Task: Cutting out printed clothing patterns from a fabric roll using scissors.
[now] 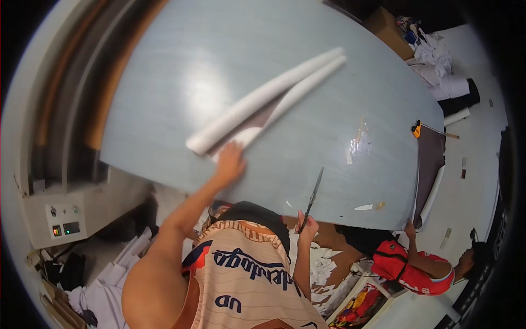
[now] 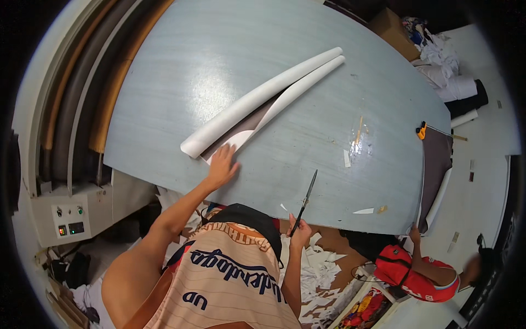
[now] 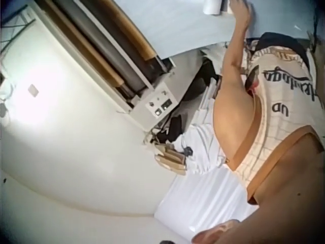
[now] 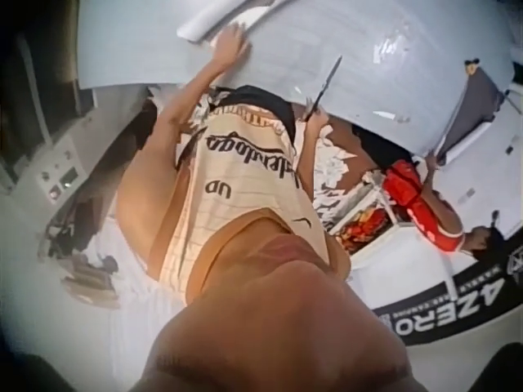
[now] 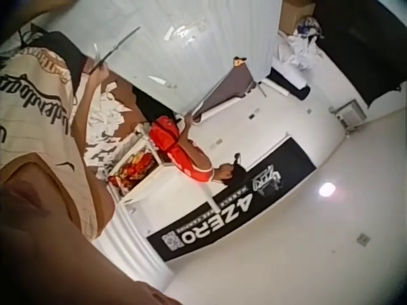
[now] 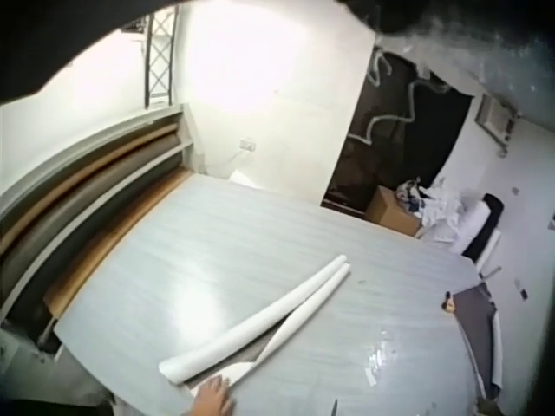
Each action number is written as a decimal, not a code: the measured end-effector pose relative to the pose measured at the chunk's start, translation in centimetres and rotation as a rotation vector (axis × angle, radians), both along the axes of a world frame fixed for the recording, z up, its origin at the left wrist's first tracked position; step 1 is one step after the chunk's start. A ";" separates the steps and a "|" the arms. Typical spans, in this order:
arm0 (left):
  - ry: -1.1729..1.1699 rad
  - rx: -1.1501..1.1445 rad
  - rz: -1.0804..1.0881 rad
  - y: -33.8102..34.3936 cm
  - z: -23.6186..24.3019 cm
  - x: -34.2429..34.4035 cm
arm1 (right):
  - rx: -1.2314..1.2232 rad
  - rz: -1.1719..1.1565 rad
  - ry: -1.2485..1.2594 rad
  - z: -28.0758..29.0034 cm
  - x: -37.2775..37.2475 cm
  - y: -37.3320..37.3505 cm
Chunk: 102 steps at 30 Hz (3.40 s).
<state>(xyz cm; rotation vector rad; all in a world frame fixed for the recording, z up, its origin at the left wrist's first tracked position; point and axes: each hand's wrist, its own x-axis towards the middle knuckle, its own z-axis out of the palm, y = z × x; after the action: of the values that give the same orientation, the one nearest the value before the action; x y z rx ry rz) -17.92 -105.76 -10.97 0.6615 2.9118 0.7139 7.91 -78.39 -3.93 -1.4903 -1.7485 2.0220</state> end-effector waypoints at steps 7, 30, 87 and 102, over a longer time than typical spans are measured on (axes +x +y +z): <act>0.014 -0.094 0.144 6.5 -2.8 -0.6 | -0.005 0.033 0.036 -1.2 -0.9 -0.6; 0.006 0.060 0.120 8.8 -5.7 -2.3 | -0.045 0.386 -0.177 -1.9 -5.7 -1.4; -0.092 -0.095 0.645 11.5 -10.1 -5.5 | -0.264 0.816 -0.238 -14.6 -15.2 5.7; -0.095 -0.126 0.667 11.5 -10.0 -5.9 | -0.128 1.204 -0.285 -11.9 -23.7 11.0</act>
<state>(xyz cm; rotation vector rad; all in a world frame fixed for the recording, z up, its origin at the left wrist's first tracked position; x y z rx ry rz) -23.84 -94.27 -20.97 -0.3734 3.0369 0.5661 -15.84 -67.37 -15.81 -0.7439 -3.1942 2.3990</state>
